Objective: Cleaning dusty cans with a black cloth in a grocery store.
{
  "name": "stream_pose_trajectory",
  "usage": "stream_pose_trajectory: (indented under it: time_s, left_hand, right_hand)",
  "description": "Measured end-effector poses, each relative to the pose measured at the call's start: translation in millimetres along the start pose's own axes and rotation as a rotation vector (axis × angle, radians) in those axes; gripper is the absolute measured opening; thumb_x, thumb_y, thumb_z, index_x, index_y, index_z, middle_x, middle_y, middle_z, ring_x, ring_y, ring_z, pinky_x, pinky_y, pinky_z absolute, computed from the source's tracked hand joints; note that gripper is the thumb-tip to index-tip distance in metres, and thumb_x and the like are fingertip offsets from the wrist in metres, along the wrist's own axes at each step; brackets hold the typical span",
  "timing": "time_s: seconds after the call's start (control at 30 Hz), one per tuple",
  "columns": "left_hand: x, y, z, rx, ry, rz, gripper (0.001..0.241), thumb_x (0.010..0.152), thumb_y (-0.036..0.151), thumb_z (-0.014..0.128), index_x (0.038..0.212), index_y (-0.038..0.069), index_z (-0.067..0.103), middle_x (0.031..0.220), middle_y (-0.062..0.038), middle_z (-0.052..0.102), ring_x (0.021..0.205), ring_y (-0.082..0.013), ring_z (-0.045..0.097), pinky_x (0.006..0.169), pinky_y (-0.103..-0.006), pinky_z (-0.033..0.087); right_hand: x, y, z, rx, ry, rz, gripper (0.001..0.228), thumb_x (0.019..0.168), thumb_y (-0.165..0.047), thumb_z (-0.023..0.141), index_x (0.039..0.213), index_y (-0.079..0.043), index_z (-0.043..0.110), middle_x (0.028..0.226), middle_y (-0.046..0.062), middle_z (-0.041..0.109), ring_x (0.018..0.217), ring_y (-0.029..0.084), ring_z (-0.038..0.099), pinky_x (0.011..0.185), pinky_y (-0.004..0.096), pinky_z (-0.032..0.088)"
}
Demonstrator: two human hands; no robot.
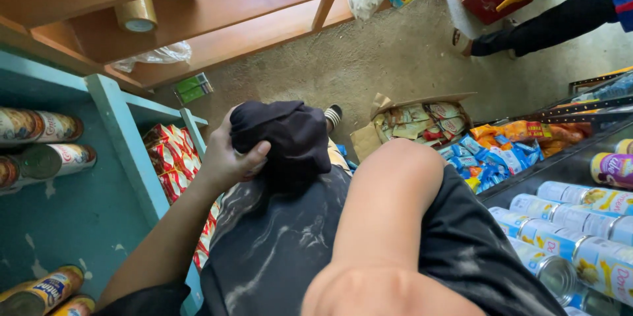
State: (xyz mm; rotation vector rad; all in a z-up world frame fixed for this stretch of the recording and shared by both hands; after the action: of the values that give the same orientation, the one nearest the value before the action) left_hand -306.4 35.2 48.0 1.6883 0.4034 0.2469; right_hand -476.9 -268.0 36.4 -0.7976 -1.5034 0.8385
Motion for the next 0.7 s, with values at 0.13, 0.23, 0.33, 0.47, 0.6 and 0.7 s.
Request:
stream_pose_trajectory:
  time_s: [0.13,0.23,0.33,0.47,0.6,0.7]
  left_hand:
    - [3,5,2,0.006,-0.001,0.032,0.082,0.071,0.042,0.086,0.142,0.011,0.057,0.109,-0.021,0.073,0.103,-0.0365,0.072,0.085,-0.0490,0.056]
    - [6,6,3,0.010,-0.013,0.030,0.083,0.072,0.043,0.084,0.143,0.010,0.055,0.111,-0.023,0.072,0.104,-0.0371,0.071,0.083,-0.0519,0.055]
    - [12,4,5,-0.022,-0.001,0.051,0.082,0.071,0.040,0.087,0.141,0.009,0.056,0.111,-0.021,0.073,0.103,-0.0319,0.071,0.086,-0.0463,0.056]
    - [25,22,21,-0.027,-0.022,0.106,0.085,0.076,0.037,0.086,0.142,-0.001,0.049,0.116,-0.030,0.068,0.110,-0.0458,0.067,0.093,-0.0563,0.054]
    - [28,46,45,0.009,-0.072,0.122,0.089,0.073,0.049,0.088,0.143,0.007,0.053,0.122,-0.024,0.069,0.119,-0.0457,0.065,0.100,-0.0557,0.053]
    - [31,37,56,-0.019,-0.130,0.095,0.091,0.070,0.051,0.089,0.144,0.010,0.054,0.123,-0.023,0.070,0.120,-0.0459,0.064,0.102,-0.0563,0.052]
  right_hand:
    - [-25,22,-8,-0.020,-0.023,-0.009,0.009,0.100,0.004,0.071,0.100,-0.001,0.063,0.091,0.009,0.065,0.071,0.023,0.062,0.065,0.031,0.054]
    - [-44,36,-39,-0.049,-0.022,-0.020,0.009,0.100,0.006,0.071,0.099,0.000,0.064,0.090,0.009,0.065,0.070,0.022,0.061,0.064,0.030,0.053]
    - [-87,31,-115,-0.051,-0.040,-0.039,0.010,0.100,0.007,0.072,0.097,0.001,0.065,0.089,0.009,0.064,0.069,0.021,0.061,0.064,0.029,0.052]
    - [-207,-28,-152,0.035,-0.090,-0.038,0.011,0.099,0.009,0.072,0.095,0.002,0.066,0.088,0.008,0.063,0.068,0.020,0.059,0.063,0.029,0.051]
    - [-385,-162,-137,0.067,-0.051,0.030,0.011,0.097,0.008,0.071,0.091,0.002,0.065,0.085,0.008,0.062,0.066,0.020,0.057,0.061,0.029,0.049]
    - [-381,-109,-134,-0.112,0.100,0.092,0.010,0.094,0.004,0.068,0.086,0.001,0.063,0.082,0.008,0.061,0.064,0.020,0.055,0.059,0.030,0.047]
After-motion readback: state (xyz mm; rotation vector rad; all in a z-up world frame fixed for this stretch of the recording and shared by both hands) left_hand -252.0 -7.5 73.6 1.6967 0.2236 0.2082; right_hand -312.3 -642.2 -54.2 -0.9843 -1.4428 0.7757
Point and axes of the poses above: each hand's wrist, its own x-axis towards the middle knuckle, its own z-axis out of the palm, y = z × x, the point moved 10 cm from there along x, towards the middle knuckle
